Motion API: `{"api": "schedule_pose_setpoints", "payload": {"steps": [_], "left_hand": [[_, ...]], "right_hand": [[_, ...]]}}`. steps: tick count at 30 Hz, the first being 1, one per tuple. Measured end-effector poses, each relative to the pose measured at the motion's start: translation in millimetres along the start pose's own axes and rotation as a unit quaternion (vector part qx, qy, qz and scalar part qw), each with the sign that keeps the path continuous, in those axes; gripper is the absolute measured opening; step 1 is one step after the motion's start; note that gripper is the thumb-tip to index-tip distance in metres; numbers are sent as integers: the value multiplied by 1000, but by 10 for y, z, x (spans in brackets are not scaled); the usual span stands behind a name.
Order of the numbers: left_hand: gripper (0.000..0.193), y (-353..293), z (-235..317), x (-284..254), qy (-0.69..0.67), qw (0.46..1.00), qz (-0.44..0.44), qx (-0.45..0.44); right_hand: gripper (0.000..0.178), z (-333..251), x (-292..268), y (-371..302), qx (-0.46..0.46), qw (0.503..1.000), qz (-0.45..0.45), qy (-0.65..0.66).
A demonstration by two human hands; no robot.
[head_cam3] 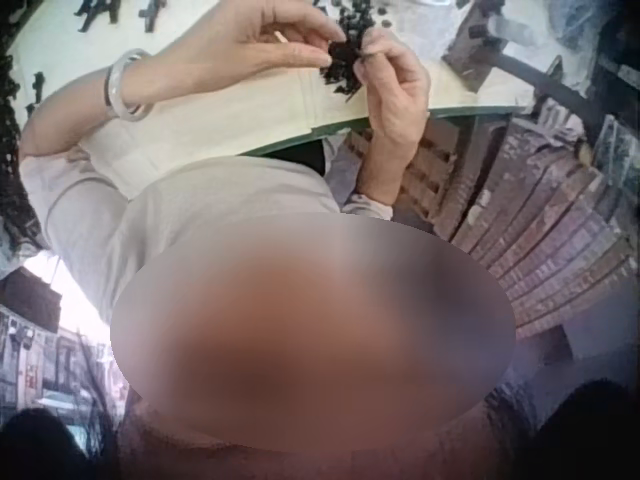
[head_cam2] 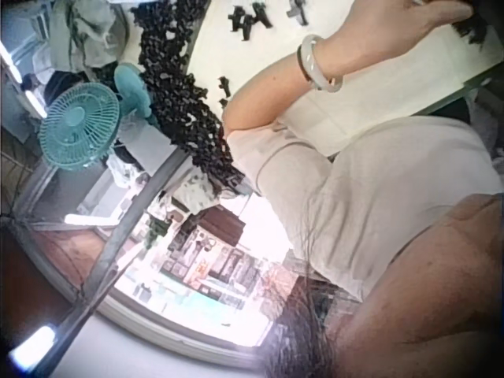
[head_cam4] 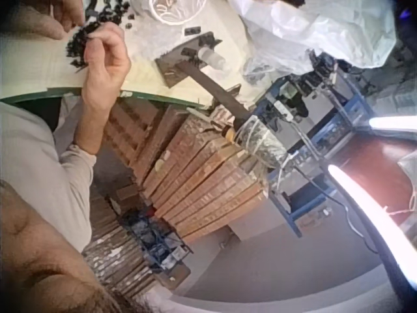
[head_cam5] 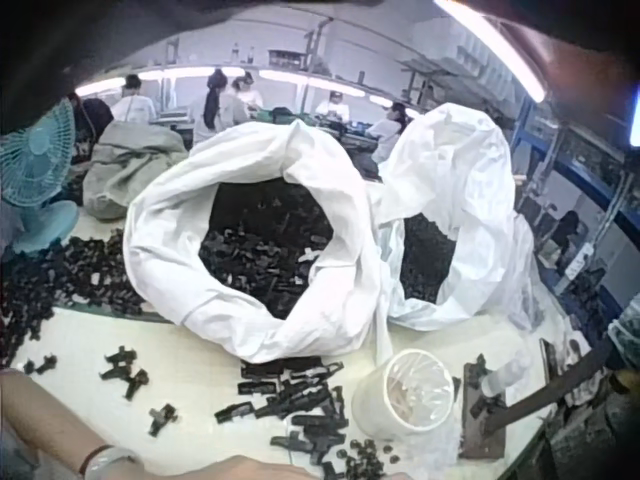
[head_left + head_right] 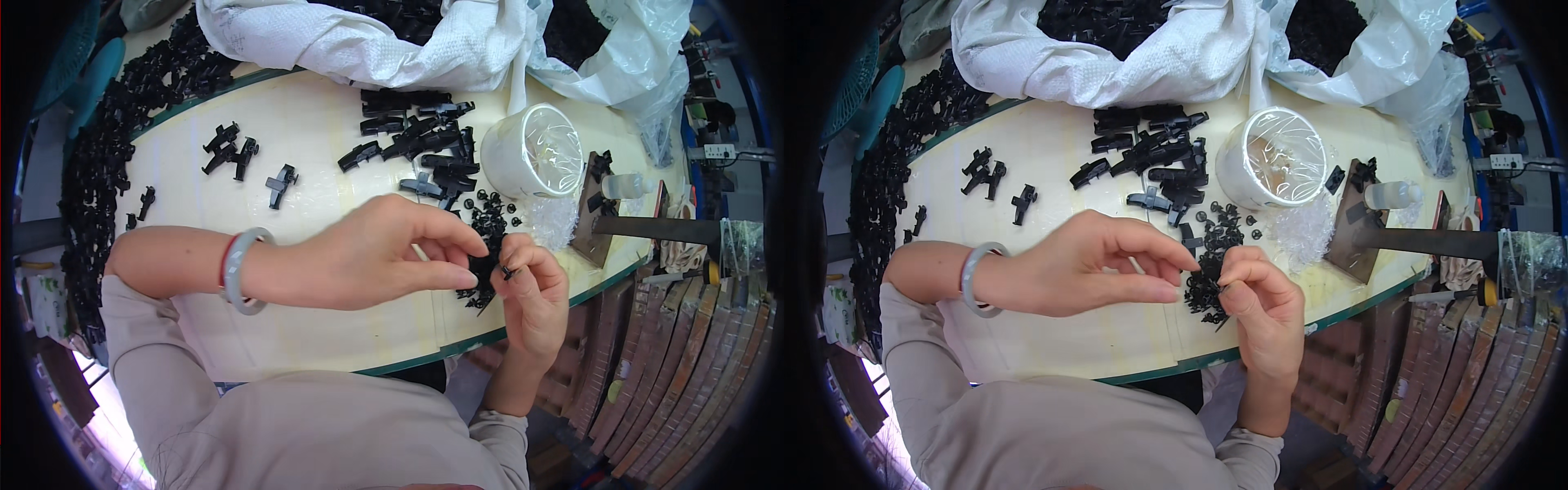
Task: The person assembles plastic components by hand, attaching small rings onto black plastic parts and placing the assembled pieces on the work table.
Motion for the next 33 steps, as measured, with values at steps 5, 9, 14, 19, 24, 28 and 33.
{"api": "schedule_pose_setpoints", "payload": {"steps": [5,9,14,19,24,28,33], "left_hand": [[19,-15,276,20,146,963,101,203],[13,-55,307,12,165,956,119,211],[14,-38,6,31,41,999,8,33],[20,-190,-342,195,-137,969,-101,-180],[22,-286,-435,278,-141,946,-167,-237],[18,-195,-366,208,-94,963,-141,-209],[16,87,271,-117,420,874,116,216]], "right_hand": [[9,210,115,-79,93,981,-20,170],[10,287,213,-106,122,965,-29,228],[9,98,258,-108,-11,1000,2,-16],[23,-255,616,-265,-265,878,-98,-386],[27,-217,676,-345,-268,862,-135,-409],[29,-297,585,-347,-275,853,-98,-432],[29,-851,362,-175,-384,737,31,-556]]}}
Point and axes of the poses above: each hand's wrist, its own y-axis towards the middle knuckle, its own x-axis out of the palm, z = x × y, the point moved 9 cm from there along y, towards the middle knuckle, and after that the axes turned 9 degrees about y, right-handed, at the moved point
